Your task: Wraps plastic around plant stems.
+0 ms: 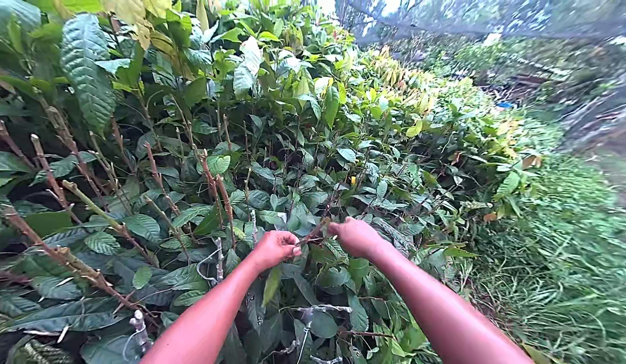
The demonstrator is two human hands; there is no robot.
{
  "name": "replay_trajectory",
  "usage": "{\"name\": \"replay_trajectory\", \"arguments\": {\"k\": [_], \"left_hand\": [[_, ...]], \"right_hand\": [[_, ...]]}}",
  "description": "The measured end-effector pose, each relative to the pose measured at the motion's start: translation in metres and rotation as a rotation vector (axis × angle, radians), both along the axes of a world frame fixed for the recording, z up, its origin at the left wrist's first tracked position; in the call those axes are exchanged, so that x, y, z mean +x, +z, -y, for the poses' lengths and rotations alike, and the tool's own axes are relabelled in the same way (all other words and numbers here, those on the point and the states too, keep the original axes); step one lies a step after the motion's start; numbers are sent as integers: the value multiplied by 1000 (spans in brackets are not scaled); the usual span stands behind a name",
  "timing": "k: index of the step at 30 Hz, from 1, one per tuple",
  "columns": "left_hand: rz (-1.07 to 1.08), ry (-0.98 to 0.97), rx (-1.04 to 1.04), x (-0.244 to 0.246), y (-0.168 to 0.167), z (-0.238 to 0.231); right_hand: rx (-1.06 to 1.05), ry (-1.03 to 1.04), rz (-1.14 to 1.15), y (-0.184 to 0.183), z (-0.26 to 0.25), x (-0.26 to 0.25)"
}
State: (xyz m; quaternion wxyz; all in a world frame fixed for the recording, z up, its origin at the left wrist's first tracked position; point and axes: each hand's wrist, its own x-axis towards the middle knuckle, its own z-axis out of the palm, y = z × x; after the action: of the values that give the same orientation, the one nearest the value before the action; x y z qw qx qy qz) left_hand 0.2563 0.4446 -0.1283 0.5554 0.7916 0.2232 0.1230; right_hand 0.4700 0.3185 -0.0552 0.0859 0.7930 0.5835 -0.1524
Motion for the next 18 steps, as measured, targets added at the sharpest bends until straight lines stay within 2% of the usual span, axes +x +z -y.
{"name": "replay_trajectory", "arguments": {"k": [4, 7, 8, 10, 12, 13, 15, 17, 18], "left_hand": [[77, 224, -255, -4, 3, -5], [87, 354, -297, 8, 5, -2], [67, 344, -247, 14, 4, 2], [-7, 224, 10, 18, 3, 20], [10, 23, 298, 13, -2, 35], [-30, -84, 406, 14, -3, 34], [-46, -107, 416, 11, 3, 26], [-8, 52, 232, 9, 11, 17], [10, 120, 184, 11, 13, 17]], "right_hand": [[97, -28, -113, -22, 12, -30], [126, 120, -103, -10, 31, -104], [149, 210, -135, -3, 36, -127], [201, 274, -334, 20, 36, -141], [258, 200, -599, 54, 24, -96], [250, 136, -591, 64, 21, -61], [210, 64, -230, 61, 29, -22], [129, 67, -2, 53, 45, -62], [107, 112, -10, 55, 51, -93]]}}
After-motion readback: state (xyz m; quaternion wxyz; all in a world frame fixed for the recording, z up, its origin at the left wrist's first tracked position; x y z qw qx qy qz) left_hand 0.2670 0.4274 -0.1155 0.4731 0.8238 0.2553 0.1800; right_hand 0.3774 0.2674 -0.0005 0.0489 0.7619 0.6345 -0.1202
